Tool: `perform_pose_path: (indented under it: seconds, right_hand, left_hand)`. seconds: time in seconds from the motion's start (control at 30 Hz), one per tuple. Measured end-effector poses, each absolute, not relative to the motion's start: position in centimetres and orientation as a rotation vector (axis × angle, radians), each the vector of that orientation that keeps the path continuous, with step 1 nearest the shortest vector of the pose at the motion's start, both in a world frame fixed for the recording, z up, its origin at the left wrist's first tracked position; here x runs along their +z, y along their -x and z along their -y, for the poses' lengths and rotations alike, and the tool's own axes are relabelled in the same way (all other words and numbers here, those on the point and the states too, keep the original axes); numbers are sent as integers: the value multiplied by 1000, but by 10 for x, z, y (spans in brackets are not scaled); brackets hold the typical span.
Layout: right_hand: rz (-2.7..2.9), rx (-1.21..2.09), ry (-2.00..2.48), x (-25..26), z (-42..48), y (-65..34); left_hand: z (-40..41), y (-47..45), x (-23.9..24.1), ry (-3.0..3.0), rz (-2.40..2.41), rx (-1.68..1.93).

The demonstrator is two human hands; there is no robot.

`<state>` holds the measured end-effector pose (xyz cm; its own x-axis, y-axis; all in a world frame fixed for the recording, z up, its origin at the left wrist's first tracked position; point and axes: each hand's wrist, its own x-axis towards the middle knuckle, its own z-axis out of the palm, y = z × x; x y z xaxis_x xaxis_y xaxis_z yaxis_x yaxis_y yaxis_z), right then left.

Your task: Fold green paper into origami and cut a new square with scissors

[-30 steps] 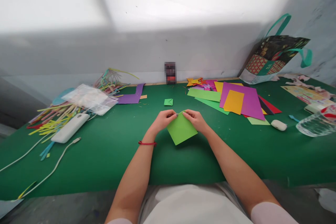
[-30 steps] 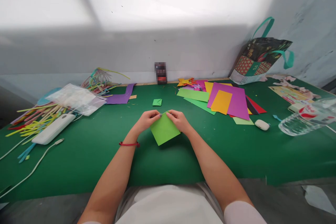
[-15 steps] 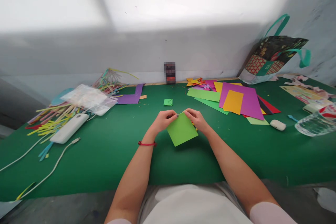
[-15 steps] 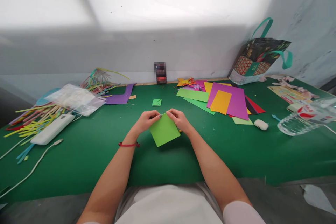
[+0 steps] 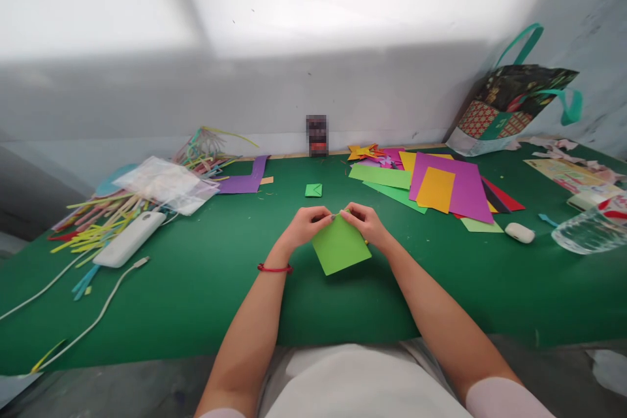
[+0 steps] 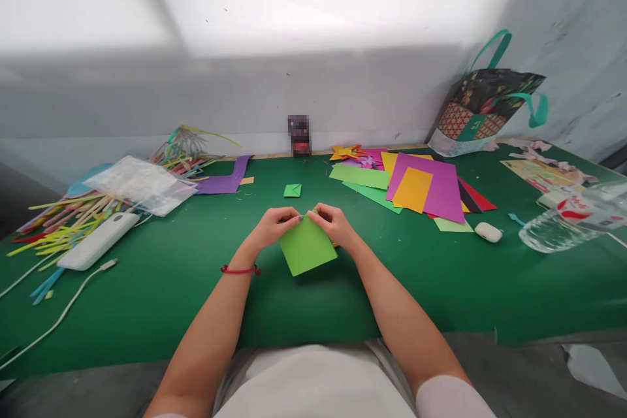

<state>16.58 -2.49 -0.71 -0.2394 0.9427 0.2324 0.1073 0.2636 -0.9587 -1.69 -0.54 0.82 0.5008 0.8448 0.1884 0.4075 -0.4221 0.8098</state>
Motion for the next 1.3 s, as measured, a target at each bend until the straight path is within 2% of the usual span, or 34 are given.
perform_pose_path:
  seconds: [0.43, 0.7, 0.97, 1.3]
  right_hand:
    - [1517, 1201, 1004, -9, 23, -168]
    - [1592, 1342, 1011, -10, 24, -167]
    - [1597, 1407, 1002, -10, 25, -166]
    - [1708, 1186, 1026, -7, 24, -168]
  left_hand:
    - [6, 16, 8, -2008, -1000, 687]
    - [8, 13, 9, -1967, -913, 505]
    - [9, 9, 8, -1954, -877, 541]
    - [8, 8, 7, -1904, -925, 539]
